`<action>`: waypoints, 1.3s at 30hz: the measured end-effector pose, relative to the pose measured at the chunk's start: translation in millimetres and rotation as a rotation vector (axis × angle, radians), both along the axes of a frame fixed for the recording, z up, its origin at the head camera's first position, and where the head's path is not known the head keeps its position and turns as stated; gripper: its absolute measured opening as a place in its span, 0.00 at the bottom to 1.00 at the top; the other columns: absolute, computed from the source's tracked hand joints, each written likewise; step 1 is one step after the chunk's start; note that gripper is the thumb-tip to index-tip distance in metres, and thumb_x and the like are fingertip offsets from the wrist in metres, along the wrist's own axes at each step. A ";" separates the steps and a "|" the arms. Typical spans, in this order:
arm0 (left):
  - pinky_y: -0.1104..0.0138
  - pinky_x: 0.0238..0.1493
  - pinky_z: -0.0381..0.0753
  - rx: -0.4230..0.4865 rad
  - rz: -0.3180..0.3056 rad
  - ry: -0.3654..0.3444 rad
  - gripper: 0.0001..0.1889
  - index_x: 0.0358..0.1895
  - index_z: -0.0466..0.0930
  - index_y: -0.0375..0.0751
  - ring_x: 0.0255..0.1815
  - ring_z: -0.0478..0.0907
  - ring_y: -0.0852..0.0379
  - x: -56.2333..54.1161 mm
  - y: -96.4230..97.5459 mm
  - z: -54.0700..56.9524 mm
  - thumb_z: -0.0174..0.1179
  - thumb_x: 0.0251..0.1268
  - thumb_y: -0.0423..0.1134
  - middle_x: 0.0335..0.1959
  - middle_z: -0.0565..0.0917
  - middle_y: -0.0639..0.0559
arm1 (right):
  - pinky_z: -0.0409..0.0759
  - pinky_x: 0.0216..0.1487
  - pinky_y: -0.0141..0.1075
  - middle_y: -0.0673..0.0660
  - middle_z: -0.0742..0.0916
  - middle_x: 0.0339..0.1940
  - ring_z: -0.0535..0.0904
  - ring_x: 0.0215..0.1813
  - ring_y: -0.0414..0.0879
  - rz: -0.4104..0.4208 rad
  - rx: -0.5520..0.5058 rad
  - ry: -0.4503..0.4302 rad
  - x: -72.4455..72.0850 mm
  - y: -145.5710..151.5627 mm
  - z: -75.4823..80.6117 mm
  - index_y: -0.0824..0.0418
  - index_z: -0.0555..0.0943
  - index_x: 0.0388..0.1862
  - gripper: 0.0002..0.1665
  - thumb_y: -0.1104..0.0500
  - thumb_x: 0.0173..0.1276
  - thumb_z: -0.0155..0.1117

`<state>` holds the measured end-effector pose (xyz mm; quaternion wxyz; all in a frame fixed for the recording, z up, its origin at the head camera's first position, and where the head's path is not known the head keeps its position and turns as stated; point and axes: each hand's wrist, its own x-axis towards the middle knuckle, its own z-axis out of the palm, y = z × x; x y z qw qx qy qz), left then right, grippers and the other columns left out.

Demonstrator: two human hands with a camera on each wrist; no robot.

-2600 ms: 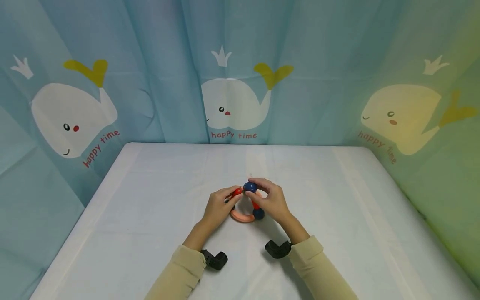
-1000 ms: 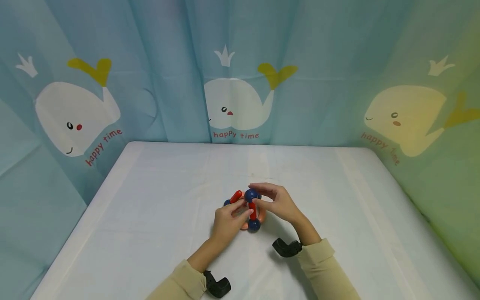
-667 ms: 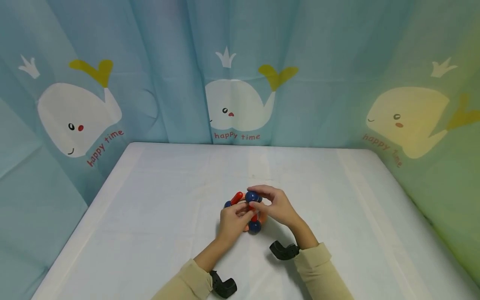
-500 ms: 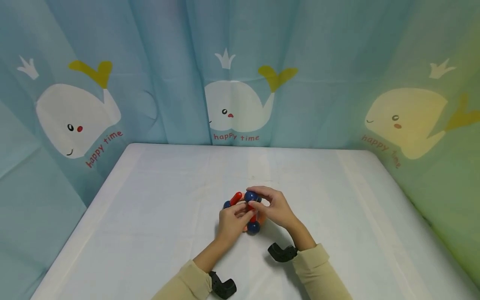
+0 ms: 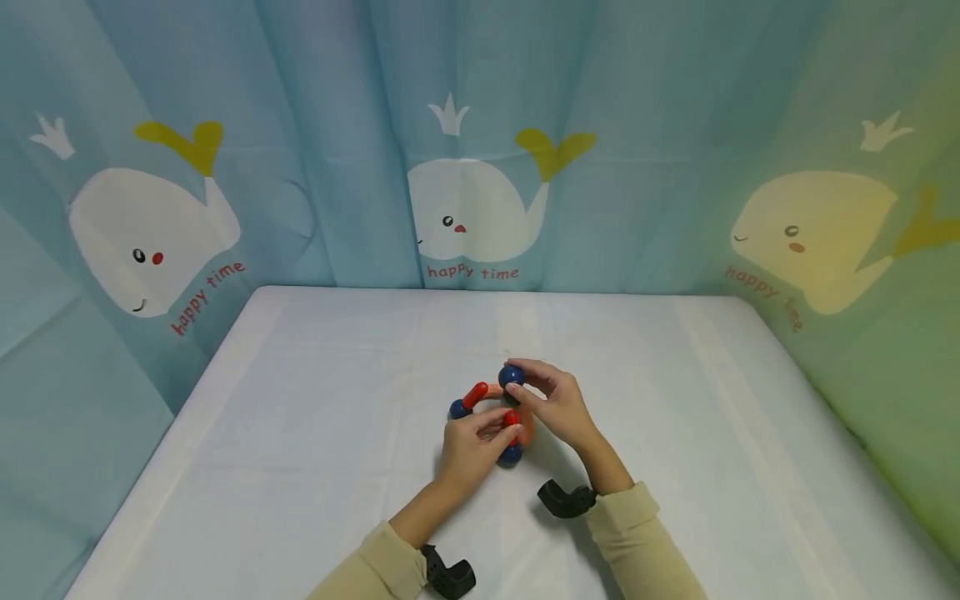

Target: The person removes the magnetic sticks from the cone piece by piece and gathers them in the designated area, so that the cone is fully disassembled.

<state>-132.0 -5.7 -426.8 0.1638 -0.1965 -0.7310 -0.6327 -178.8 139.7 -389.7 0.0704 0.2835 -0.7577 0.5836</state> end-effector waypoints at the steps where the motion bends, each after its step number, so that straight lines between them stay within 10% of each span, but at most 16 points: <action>1: 0.58 0.34 0.81 0.002 0.001 0.002 0.11 0.38 0.80 0.21 0.32 0.82 0.43 -1.1 0.3 -2.5 0.64 0.50 0.22 0.33 0.83 0.34 | 0.72 0.52 0.50 0.73 0.79 0.48 0.77 0.46 0.64 -0.002 -0.007 -0.004 -0.7 0.3 -0.4 0.81 0.73 0.49 0.18 0.77 0.58 0.59; 9: 0.67 0.34 0.81 -0.106 0.015 0.084 0.13 0.38 0.84 0.30 0.34 0.83 0.54 -17.3 -3.0 -26.9 0.69 0.48 0.32 0.32 0.85 0.45 | 0.74 0.52 0.46 0.74 0.79 0.48 0.76 0.47 0.65 -0.022 -0.046 -0.044 -2.6 1.9 -0.3 0.83 0.72 0.51 0.19 0.77 0.59 0.58; 19: 0.63 0.43 0.79 -0.082 0.042 0.281 0.17 0.42 0.82 0.26 0.40 0.82 0.52 -39.4 -26.6 3.7 0.70 0.46 0.29 0.38 0.84 0.42 | 0.76 0.47 0.31 0.74 0.79 0.48 0.76 0.47 0.66 -0.026 -0.081 -0.112 -2.9 3.2 -0.8 0.82 0.72 0.52 0.20 0.76 0.61 0.58; 28: 0.70 0.43 0.76 -0.260 -0.066 0.011 0.21 0.49 0.82 0.40 0.43 0.79 0.61 -76.8 -27.7 -13.3 0.70 0.50 0.43 0.43 0.84 0.54 | 0.77 0.46 0.32 0.74 0.79 0.49 0.78 0.48 0.60 -0.011 -0.103 -0.121 -4.9 3.3 -2.7 0.82 0.71 0.53 0.20 0.76 0.61 0.57; 33: 0.72 0.29 0.74 -0.265 -0.081 0.002 0.15 0.42 0.85 0.41 0.31 0.77 0.60 -84.6 -18.0 -17.6 0.70 0.49 0.41 0.36 0.85 0.54 | 0.77 0.47 0.32 0.75 0.78 0.50 0.77 0.48 0.61 -0.011 -0.120 -0.116 -4.9 3.7 -4.4 0.83 0.70 0.53 0.20 0.77 0.61 0.56; 39: 0.72 0.34 0.78 -0.245 -0.054 -0.003 0.11 0.37 0.86 0.36 0.35 0.81 0.60 -84.3 -8.2 -21.2 0.70 0.49 0.36 0.32 0.85 0.51 | 0.76 0.48 0.31 0.75 0.78 0.49 0.78 0.48 0.60 -0.024 -0.107 -0.096 -2.7 4.5 -4.2 0.83 0.71 0.53 0.20 0.77 0.60 0.57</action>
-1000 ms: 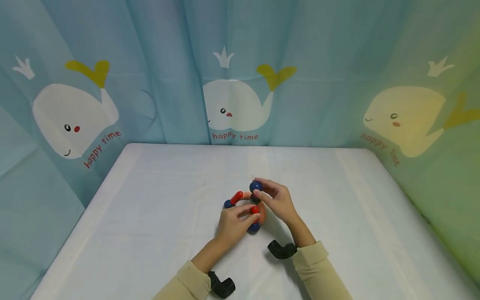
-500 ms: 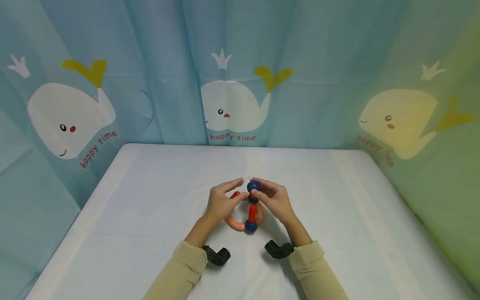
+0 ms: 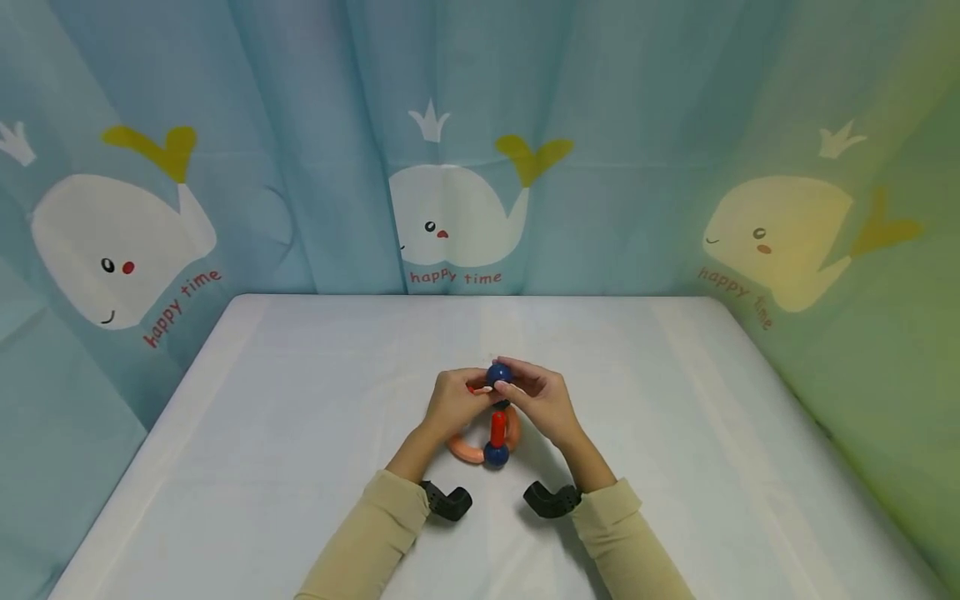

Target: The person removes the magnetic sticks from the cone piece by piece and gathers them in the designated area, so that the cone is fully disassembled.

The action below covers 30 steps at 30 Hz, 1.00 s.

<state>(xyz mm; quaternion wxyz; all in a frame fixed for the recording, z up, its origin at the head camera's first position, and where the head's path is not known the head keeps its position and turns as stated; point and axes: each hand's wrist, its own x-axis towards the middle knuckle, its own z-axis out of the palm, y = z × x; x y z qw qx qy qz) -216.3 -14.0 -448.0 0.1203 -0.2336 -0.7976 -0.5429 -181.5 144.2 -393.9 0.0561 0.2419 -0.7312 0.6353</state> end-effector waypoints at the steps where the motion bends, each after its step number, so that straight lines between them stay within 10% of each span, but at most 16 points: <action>1: 0.72 0.34 0.77 -0.008 0.013 0.003 0.11 0.37 0.86 0.36 0.35 0.81 0.60 0.4 0.2 -0.3 0.70 0.49 0.36 0.31 0.85 0.50 | 0.76 0.48 0.31 0.75 0.78 0.49 0.78 0.48 0.61 0.001 0.002 0.001 0.0 -0.5 0.1 0.83 0.71 0.53 0.20 0.77 0.60 0.57; 11: 0.72 0.34 0.78 -0.096 0.080 0.094 0.09 0.33 0.86 0.37 0.32 0.82 0.60 1.9 1.1 5.4 0.70 0.49 0.37 0.28 0.85 0.52 | 0.77 0.47 0.32 0.75 0.77 0.50 0.80 0.48 0.52 0.012 -0.032 -0.010 -7.2 -0.4 -3.0 0.82 0.71 0.53 0.20 0.76 0.61 0.57; 30: 0.74 0.37 0.78 -0.118 0.071 -0.078 0.12 0.37 0.87 0.41 0.35 0.81 0.61 1.7 6.3 10.8 0.71 0.48 0.41 0.33 0.85 0.55 | 0.74 0.47 0.26 0.71 0.78 0.52 0.75 0.53 0.61 -0.233 0.043 -0.079 -49.6 23.9 -12.8 0.78 0.72 0.55 0.22 0.70 0.62 0.60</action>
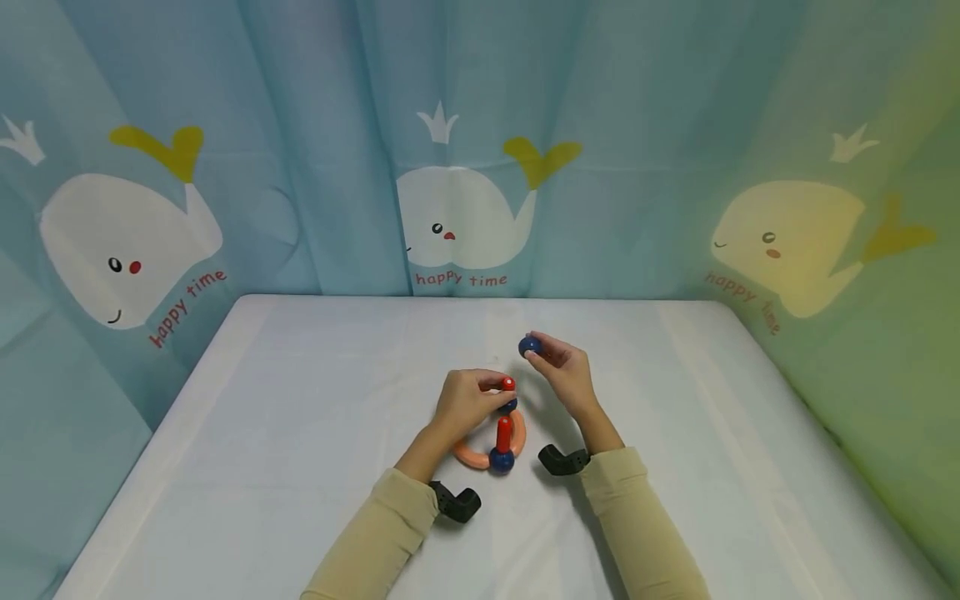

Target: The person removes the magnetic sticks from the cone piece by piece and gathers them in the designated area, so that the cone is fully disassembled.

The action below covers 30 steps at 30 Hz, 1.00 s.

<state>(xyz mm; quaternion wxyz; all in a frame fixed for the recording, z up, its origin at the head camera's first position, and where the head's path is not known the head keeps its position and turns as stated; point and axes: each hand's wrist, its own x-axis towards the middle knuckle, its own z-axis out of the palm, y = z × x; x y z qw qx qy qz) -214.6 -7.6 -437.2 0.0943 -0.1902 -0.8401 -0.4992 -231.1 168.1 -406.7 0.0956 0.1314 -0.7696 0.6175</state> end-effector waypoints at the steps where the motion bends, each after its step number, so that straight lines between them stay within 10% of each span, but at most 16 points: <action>1: 0.74 0.37 0.78 -0.001 0.002 -0.004 0.12 0.37 0.87 0.42 0.35 0.81 0.61 0.2 0.1 0.5 0.71 0.48 0.41 0.33 0.85 0.55 | 0.74 0.47 0.25 0.71 0.78 0.52 0.74 0.54 0.61 -0.002 0.012 -0.012 -3.6 1.7 -1.5 0.78 0.72 0.55 0.22 0.70 0.62 0.60; 12: 0.73 0.37 0.77 -0.002 -0.006 0.038 0.10 0.35 0.87 0.43 0.34 0.80 0.64 0.7 -1.0 1.0 0.70 0.48 0.41 0.30 0.85 0.57 | 0.69 0.57 0.46 0.73 0.77 0.53 0.72 0.56 0.62 -0.029 0.117 -0.116 -23.5 12.6 -13.7 0.79 0.72 0.54 0.22 0.70 0.62 0.61; 19: 0.73 0.37 0.77 -0.011 -0.006 0.020 0.10 0.35 0.87 0.43 0.34 0.80 0.64 -0.5 -0.4 1.1 0.70 0.49 0.41 0.31 0.85 0.57 | 0.70 0.57 0.44 0.69 0.79 0.53 0.74 0.56 0.57 -0.061 0.179 -0.148 -47.8 26.6 -48.2 0.73 0.74 0.55 0.23 0.65 0.61 0.64; 30: 0.73 0.40 0.78 0.000 -0.014 -0.059 0.24 0.50 0.81 0.39 0.43 0.80 0.60 3.7 -8.4 3.0 0.70 0.48 0.46 0.42 0.84 0.52 | 0.72 0.55 0.44 0.67 0.78 0.55 0.75 0.54 0.57 -0.057 0.224 -0.196 -48.3 27.8 -50.4 0.71 0.73 0.58 0.27 0.65 0.60 0.65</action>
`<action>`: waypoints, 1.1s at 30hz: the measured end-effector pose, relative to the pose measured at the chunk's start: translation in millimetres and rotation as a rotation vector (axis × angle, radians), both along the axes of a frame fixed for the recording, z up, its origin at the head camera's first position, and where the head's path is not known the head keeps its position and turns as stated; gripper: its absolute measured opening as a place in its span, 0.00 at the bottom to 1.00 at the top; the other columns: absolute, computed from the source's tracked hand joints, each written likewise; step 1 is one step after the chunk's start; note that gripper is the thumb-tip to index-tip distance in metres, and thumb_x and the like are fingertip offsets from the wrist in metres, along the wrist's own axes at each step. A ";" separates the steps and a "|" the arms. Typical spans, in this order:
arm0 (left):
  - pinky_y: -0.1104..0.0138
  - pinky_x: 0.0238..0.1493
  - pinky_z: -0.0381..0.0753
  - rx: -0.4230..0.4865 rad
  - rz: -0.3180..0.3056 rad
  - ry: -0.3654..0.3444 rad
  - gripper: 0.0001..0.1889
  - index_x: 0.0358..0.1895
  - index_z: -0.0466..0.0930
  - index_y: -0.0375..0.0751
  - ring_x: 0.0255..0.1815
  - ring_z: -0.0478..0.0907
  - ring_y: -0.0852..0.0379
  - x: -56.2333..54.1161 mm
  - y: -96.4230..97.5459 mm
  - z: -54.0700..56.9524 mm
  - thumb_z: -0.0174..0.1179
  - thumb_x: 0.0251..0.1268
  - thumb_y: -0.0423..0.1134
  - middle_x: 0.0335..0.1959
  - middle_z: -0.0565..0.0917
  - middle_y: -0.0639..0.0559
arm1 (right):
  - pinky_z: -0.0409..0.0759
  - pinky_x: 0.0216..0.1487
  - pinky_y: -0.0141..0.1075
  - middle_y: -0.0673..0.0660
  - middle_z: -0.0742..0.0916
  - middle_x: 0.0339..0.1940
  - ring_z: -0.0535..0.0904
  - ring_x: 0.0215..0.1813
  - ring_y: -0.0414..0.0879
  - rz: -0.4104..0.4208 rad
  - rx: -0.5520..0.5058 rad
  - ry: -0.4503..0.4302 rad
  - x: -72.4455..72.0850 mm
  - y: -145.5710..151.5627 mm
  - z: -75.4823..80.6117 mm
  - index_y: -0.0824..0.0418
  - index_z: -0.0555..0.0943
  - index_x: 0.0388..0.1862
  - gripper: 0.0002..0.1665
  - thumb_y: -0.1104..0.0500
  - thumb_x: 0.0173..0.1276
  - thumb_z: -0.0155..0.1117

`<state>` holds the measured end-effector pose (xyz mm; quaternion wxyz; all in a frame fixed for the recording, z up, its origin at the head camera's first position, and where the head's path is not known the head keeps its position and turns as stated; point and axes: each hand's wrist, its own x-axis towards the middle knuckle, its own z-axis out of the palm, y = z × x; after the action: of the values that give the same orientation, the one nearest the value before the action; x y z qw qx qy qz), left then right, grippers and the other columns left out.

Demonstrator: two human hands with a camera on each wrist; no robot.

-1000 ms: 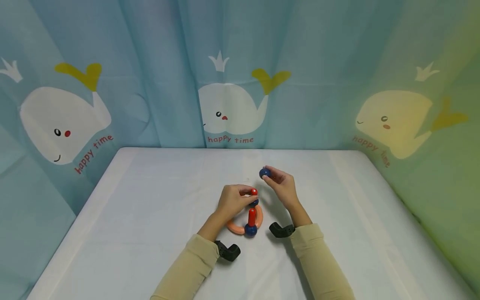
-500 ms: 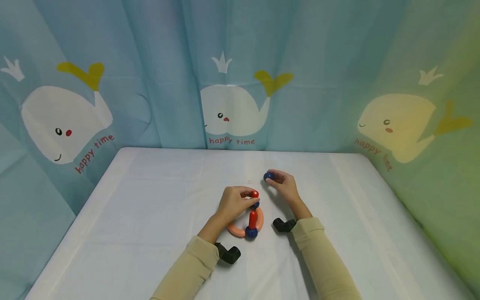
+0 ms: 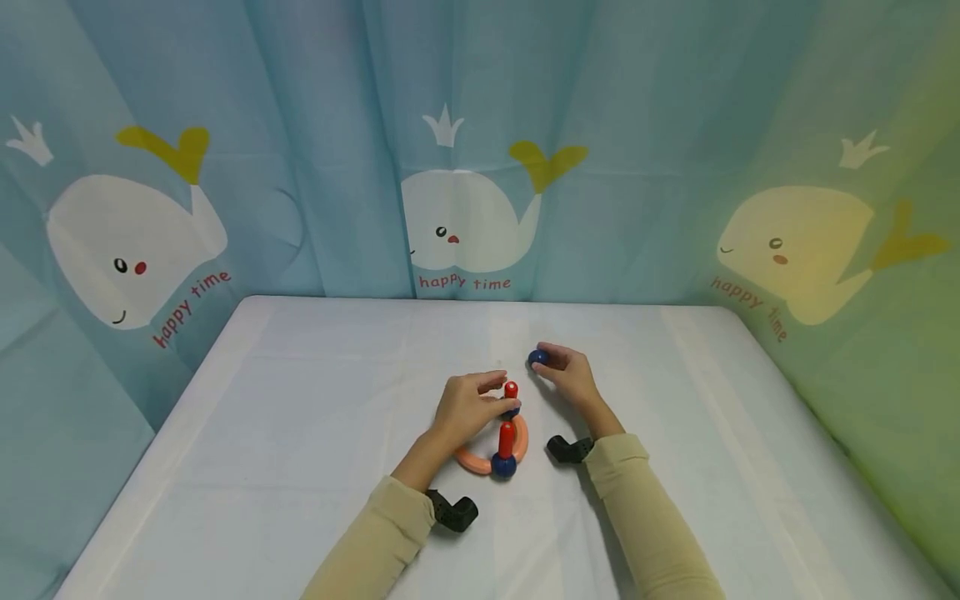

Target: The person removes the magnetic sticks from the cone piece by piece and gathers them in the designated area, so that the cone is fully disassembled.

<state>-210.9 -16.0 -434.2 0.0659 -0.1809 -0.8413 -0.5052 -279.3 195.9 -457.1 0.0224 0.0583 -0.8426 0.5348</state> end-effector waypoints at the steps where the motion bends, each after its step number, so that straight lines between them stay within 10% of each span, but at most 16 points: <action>1: 0.71 0.42 0.78 0.004 -0.010 -0.030 0.27 0.52 0.80 0.39 0.45 0.79 0.59 0.7 -5.0 1.1 0.70 0.48 0.47 0.44 0.83 0.51 | 0.71 0.56 0.44 0.67 0.77 0.56 0.74 0.56 0.57 0.010 0.000 -0.003 1.4 1.3 1.3 0.71 0.71 0.59 0.29 0.64 0.60 0.66; 9: 0.59 0.56 0.70 -0.155 -0.240 -0.250 0.32 0.57 0.76 0.41 0.56 0.73 0.52 6.6 -61.6 7.1 0.72 0.45 0.43 0.53 0.78 0.48 | 0.67 0.59 0.39 0.68 0.75 0.58 0.70 0.60 0.57 -0.008 -0.102 0.069 22.3 22.1 12.7 0.74 0.71 0.58 0.28 0.66 0.59 0.65; 16: 0.60 0.56 0.70 -0.189 -0.338 -0.164 0.25 0.56 0.76 0.37 0.56 0.73 0.54 3.9 -75.7 -7.2 0.68 0.52 0.37 0.52 0.79 0.47 | 0.70 0.56 0.35 0.69 0.78 0.54 0.73 0.58 0.57 0.015 -0.139 0.071 44.9 17.1 19.6 0.76 0.74 0.54 0.25 0.67 0.58 0.66; 21: 0.60 0.54 0.72 -0.180 -0.304 -0.124 0.23 0.54 0.77 0.34 0.54 0.74 0.52 5.1 -81.0 -11.4 0.67 0.53 0.35 0.50 0.80 0.44 | 0.72 0.52 0.29 0.70 0.79 0.52 0.74 0.56 0.57 0.043 -0.205 0.055 62.9 7.1 29.1 0.73 0.76 0.52 0.24 0.63 0.59 0.67; 33: 0.58 0.53 0.72 -0.149 -0.006 0.002 0.24 0.52 0.79 0.34 0.53 0.75 0.49 18.6 -78.3 -24.3 0.69 0.50 0.39 0.48 0.81 0.44 | 0.74 0.52 0.35 0.68 0.79 0.52 0.73 0.56 0.62 0.267 -0.393 0.069 108.4 -54.7 59.1 0.72 0.77 0.52 0.21 0.66 0.59 0.65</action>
<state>-192.3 -94.3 -458.5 0.0514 -0.1883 -0.8760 -0.4410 -170.9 141.2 -398.0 -0.0089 0.1820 -0.7059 0.6845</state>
